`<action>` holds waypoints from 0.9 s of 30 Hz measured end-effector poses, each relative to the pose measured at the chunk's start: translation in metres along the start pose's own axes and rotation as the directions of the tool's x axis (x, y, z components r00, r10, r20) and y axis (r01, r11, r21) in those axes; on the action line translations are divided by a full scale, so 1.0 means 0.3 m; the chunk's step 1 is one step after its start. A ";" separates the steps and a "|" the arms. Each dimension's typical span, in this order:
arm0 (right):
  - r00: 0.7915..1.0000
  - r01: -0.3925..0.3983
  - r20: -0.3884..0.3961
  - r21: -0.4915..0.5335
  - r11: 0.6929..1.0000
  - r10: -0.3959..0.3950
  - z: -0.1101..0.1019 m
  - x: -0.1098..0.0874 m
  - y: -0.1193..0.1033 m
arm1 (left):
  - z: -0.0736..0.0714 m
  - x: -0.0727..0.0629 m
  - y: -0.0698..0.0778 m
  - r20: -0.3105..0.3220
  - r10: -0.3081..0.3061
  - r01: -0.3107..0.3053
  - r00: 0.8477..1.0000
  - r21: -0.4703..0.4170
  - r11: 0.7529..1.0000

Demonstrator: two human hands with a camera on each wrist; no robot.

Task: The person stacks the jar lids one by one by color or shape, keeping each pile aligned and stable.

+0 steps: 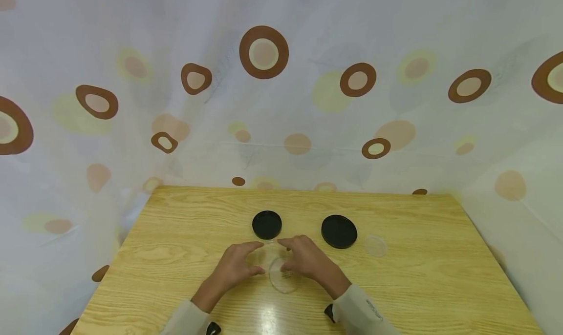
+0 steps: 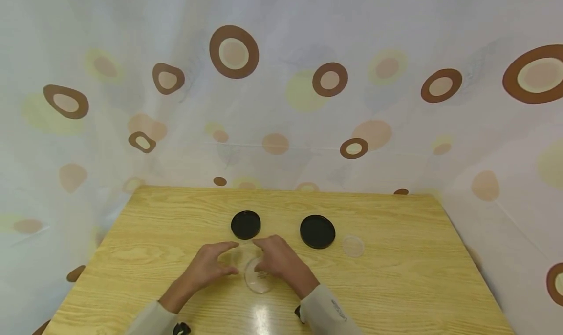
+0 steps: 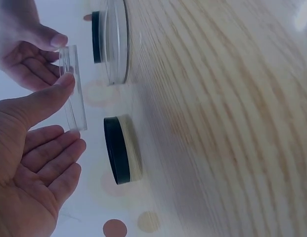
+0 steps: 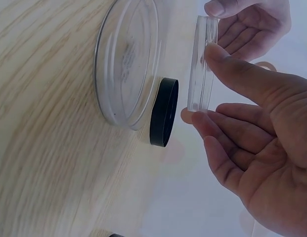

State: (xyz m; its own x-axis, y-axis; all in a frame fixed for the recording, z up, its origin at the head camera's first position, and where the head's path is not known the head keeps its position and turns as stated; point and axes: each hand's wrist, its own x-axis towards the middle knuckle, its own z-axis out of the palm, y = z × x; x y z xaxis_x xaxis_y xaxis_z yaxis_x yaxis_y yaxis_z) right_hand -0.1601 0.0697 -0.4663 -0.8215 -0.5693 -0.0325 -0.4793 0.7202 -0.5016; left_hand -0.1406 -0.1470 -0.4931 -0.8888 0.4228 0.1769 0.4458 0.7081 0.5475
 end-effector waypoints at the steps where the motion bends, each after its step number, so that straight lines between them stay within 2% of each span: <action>1: 1.000 0.003 -0.002 0.002 1.000 -0.003 -0.001 -0.002 0.004 | 0.003 0.002 0.001 0.001 0.003 -0.003 1.000 0.005 1.000; 10: 1.000 -0.002 0.008 0.015 1.000 0.002 -0.011 -0.031 0.030 | 0.028 0.016 0.014 0.034 0.017 -0.016 0.999 -0.031 0.999; 20: 0.999 -0.013 0.035 -0.002 1.000 0.013 -0.002 -0.053 0.049 | 0.058 0.022 0.025 0.048 0.045 -0.045 0.998 -0.001 0.999; 27: 0.999 -0.015 0.046 0.001 1.000 0.015 0.002 -0.069 0.071 | 0.076 0.033 0.040 0.066 0.036 -0.035 0.997 -0.017 0.999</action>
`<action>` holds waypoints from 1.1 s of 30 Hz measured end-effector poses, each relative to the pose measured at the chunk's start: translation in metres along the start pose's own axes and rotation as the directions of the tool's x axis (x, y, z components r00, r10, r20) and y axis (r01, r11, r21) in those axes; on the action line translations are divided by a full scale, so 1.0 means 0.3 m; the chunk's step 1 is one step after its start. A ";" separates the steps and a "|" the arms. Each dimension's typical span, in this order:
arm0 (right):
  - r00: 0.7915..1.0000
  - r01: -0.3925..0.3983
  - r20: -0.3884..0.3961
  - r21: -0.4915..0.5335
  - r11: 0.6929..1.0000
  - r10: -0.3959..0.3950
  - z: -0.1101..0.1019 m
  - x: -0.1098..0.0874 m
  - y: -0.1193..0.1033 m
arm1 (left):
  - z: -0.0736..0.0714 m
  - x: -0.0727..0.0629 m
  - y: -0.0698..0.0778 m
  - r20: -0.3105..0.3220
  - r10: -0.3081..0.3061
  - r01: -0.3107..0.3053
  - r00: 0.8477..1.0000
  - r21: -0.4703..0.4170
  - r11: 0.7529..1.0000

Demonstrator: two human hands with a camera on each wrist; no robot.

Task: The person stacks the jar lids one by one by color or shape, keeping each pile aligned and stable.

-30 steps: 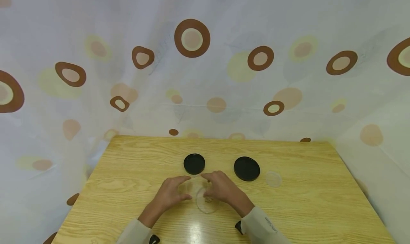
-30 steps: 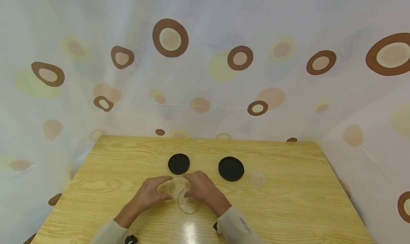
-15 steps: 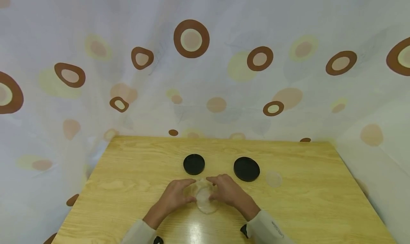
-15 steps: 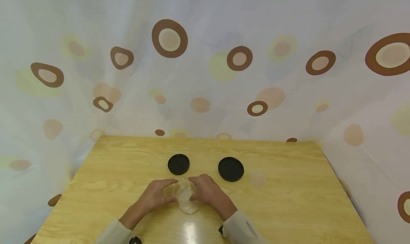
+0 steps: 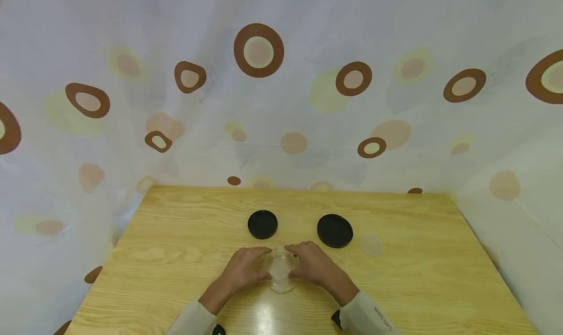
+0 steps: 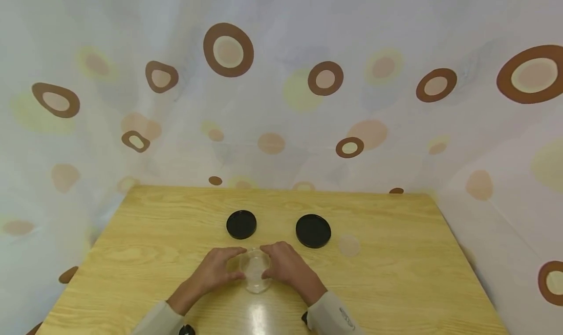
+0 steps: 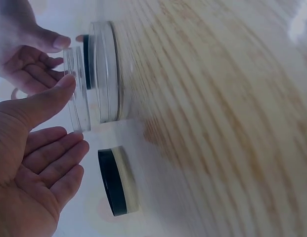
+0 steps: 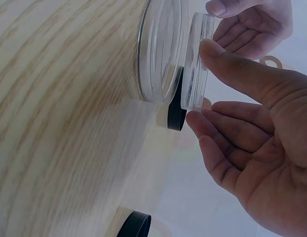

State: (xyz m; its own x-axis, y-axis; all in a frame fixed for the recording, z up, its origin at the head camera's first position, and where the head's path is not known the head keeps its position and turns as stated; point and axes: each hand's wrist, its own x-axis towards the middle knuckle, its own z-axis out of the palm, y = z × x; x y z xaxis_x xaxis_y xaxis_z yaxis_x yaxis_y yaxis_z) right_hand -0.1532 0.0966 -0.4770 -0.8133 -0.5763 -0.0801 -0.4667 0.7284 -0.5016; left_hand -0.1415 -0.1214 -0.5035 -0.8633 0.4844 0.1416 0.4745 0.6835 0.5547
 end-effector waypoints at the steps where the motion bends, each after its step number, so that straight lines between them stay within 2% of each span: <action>1: 1.000 -0.001 0.000 0.001 1.000 0.001 0.002 -0.002 0.002 | 0.001 -0.001 0.001 0.003 0.000 0.000 1.000 -0.004 1.000; 18: 0.999 0.028 -0.038 -0.021 0.999 -0.029 0.010 -0.009 0.007 | -0.004 0.001 0.014 0.016 0.012 -0.014 1.000 0.109 0.994; 25: 0.999 0.037 -0.026 -0.025 0.999 -0.038 0.014 -0.016 0.006 | 0.003 -0.008 0.015 0.033 0.002 -0.005 0.999 0.092 0.996; 33: 1.000 0.030 -0.008 -0.041 0.999 -0.030 0.037 -0.025 0.015 | 0.018 -0.019 0.013 0.045 0.028 -0.033 0.999 0.098 0.995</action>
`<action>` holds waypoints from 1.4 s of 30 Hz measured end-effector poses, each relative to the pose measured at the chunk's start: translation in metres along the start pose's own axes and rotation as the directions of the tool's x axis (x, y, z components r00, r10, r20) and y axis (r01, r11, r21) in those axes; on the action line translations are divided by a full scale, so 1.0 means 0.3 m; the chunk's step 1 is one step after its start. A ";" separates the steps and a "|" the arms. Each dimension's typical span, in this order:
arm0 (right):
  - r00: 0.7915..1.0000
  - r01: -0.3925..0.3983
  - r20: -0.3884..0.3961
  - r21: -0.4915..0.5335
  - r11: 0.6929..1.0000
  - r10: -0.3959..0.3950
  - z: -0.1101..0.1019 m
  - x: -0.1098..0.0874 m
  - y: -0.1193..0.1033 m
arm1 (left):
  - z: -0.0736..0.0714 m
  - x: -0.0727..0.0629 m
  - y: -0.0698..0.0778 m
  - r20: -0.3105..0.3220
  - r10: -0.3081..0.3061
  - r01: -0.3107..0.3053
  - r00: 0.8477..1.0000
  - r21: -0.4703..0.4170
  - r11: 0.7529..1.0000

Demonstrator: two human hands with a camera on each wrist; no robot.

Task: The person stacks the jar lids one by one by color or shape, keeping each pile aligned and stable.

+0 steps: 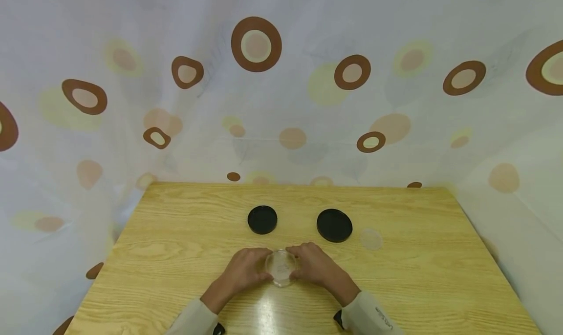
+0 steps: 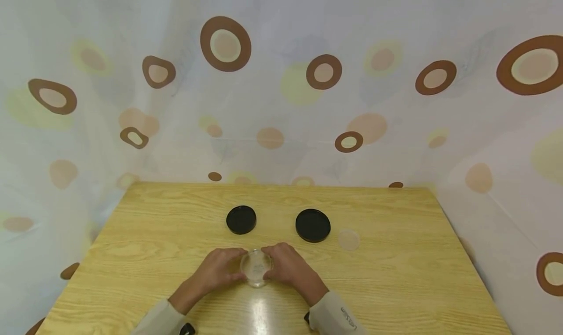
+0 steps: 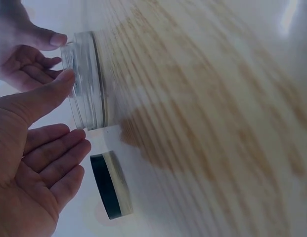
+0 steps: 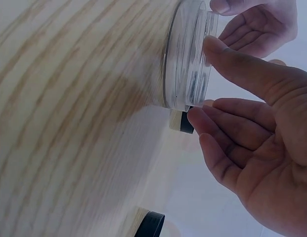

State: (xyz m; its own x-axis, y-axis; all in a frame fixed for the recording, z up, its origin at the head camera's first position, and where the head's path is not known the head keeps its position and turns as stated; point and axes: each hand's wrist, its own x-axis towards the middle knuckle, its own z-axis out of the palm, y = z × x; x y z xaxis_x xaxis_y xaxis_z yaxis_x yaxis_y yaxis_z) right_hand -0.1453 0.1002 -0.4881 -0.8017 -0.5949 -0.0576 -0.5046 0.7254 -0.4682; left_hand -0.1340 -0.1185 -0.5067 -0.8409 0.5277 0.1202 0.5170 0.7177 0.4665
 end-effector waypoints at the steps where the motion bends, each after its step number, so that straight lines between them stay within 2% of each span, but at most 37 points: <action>1: 1.000 0.002 -0.002 -0.003 1.000 -0.002 0.002 0.000 0.001 | 0.000 0.000 -0.001 0.001 0.003 -0.003 1.000 0.008 1.000; 21: 1.000 0.025 -0.007 -0.151 0.988 -0.027 0.010 -0.010 -0.005 | 0.008 -0.003 0.006 0.002 0.023 -0.023 1.000 0.056 0.998; 29: 0.999 0.043 -0.021 -0.116 0.992 -0.046 0.008 -0.019 0.006 | 0.000 -0.013 0.008 -0.012 0.006 -0.005 1.000 0.085 0.996; 42: 1.000 -0.021 -0.024 -0.056 0.998 0.020 -0.034 -0.056 0.034 | 0.005 0.006 0.021 -0.029 0.029 -0.027 0.999 0.051 0.998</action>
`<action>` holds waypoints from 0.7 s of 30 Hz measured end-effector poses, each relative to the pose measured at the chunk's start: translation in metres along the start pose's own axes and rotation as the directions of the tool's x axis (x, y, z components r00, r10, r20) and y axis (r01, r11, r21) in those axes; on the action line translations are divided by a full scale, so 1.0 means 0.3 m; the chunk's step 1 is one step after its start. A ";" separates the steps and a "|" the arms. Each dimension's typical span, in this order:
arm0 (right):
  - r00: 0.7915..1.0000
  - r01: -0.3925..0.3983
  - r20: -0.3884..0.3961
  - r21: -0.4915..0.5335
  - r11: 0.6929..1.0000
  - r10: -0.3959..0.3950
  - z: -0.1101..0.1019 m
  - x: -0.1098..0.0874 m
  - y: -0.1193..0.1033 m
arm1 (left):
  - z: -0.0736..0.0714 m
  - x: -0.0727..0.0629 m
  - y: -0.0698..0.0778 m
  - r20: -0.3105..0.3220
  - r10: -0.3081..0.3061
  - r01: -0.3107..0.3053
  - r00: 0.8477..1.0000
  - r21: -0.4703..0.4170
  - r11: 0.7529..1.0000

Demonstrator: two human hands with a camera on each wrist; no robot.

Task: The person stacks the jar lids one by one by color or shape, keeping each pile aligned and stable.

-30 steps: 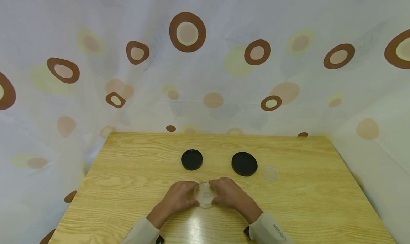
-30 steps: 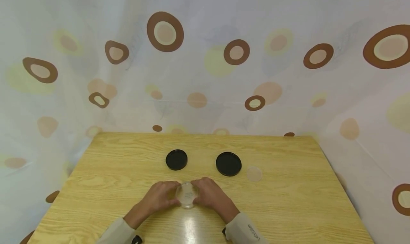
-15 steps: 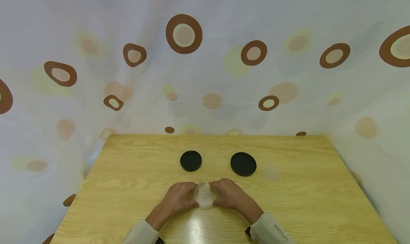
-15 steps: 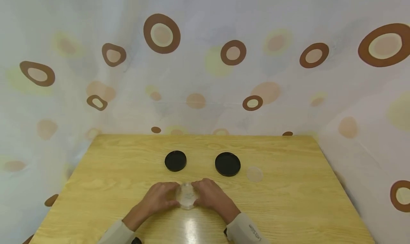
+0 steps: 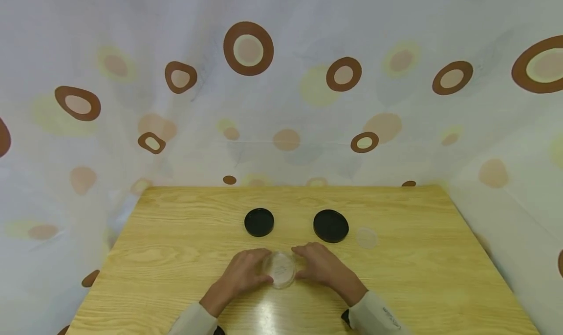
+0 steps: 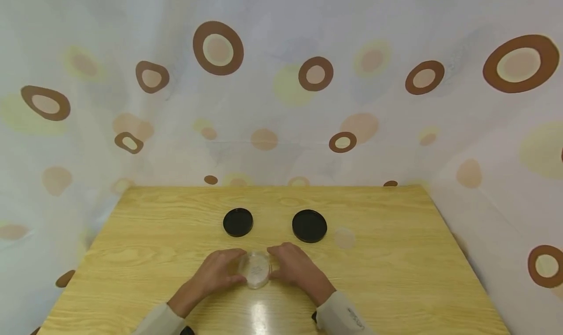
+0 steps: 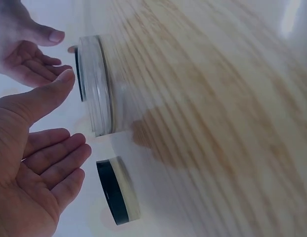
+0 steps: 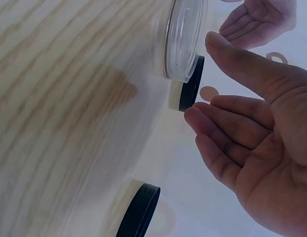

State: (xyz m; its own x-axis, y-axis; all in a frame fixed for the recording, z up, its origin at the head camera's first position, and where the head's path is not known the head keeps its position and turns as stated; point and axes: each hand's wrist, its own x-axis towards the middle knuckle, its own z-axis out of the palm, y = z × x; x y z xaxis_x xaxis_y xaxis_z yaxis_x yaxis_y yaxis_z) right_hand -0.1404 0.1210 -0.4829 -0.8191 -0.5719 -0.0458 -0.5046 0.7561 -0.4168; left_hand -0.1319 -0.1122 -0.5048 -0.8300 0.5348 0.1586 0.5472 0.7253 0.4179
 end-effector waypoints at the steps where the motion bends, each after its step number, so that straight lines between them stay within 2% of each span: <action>1: 1.000 -0.010 -0.001 0.006 1.000 0.010 -0.006 0.001 0.001 | -0.001 0.004 0.000 -0.002 0.000 0.000 1.000 -0.003 1.000; 10: 0.998 -0.063 0.016 0.074 0.995 0.062 -0.034 -0.036 0.033 | 0.007 0.020 0.029 0.036 -0.009 0.008 0.999 0.028 1.000; 16: 0.993 -0.115 0.007 0.120 0.986 0.115 -0.057 -0.059 0.063 | 0.000 0.052 0.048 0.042 0.001 -0.003 0.999 0.069 0.998; 21: 0.992 -0.126 -0.009 0.125 0.984 0.129 -0.078 -0.079 0.090 | 0.007 0.078 0.069 0.022 0.010 -0.011 1.000 0.025 1.000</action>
State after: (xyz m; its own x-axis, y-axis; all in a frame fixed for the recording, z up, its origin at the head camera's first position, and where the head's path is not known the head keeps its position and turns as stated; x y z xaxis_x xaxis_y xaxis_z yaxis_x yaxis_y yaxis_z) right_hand -0.1411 0.1625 -0.4719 -0.8796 -0.4670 -0.0906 -0.3589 0.7765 -0.5180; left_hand -0.1397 -0.0840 -0.4944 -0.8218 0.5514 0.1434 0.5586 0.7302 0.3933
